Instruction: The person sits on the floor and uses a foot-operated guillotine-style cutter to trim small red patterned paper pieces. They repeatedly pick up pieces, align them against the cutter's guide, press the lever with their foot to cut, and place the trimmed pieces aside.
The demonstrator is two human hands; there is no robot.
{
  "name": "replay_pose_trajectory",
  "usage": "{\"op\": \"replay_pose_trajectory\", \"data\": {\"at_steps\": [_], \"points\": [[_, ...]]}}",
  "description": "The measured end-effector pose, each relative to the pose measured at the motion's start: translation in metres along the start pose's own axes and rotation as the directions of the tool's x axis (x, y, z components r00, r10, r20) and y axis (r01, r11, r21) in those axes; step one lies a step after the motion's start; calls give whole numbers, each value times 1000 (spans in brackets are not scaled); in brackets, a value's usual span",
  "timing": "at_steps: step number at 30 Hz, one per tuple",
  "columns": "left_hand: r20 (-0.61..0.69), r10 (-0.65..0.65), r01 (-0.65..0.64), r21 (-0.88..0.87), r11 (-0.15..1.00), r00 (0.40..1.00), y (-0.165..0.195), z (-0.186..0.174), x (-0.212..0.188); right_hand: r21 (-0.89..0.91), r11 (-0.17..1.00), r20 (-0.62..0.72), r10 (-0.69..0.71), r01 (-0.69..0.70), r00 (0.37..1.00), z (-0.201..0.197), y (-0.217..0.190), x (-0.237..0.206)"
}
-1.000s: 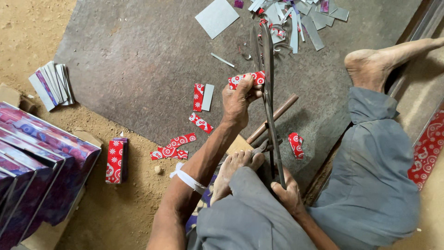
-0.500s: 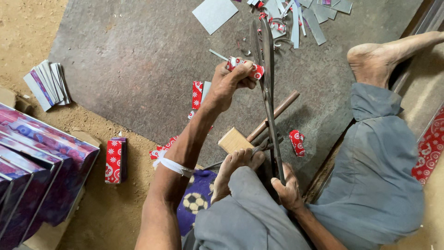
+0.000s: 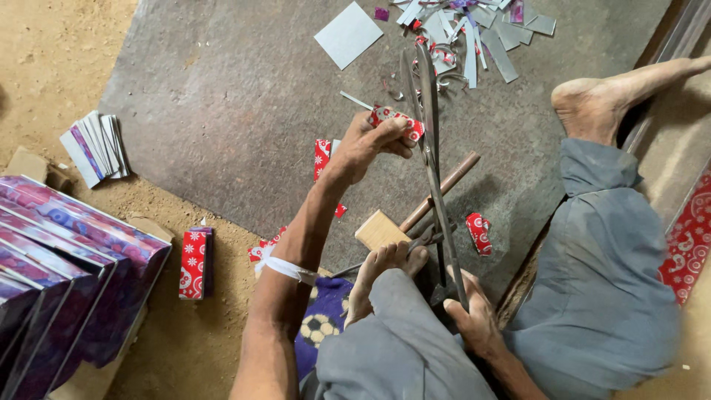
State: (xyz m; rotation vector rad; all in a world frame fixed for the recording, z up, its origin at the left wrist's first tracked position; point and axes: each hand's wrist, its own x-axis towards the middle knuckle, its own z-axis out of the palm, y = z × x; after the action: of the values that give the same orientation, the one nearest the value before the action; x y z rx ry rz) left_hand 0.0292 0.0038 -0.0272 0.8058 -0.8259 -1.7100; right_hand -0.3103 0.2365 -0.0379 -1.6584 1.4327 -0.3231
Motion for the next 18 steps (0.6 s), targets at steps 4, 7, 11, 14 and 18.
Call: {"op": "replay_pose_trajectory", "data": {"at_steps": [4,7,11,14,18], "points": [[38,-33,31,40,999,999,-4,-6,3,161,976,41,140,-145,989,-1,-1,-3],[41,-44,36,180,983,998,4,-9,11,168,977,40,127,-132,991,3,1,1],[104,-83,54,256,965,991,25,-9,20,132,988,22,76,-78,997,6,3,2],[144,-132,77,336,939,981,41,-10,31,85,995,13,54,-55,998,7,3,4],[153,-185,98,449,888,971,49,-14,47,50,998,-11,23,-22,1000,9,5,8]]}}
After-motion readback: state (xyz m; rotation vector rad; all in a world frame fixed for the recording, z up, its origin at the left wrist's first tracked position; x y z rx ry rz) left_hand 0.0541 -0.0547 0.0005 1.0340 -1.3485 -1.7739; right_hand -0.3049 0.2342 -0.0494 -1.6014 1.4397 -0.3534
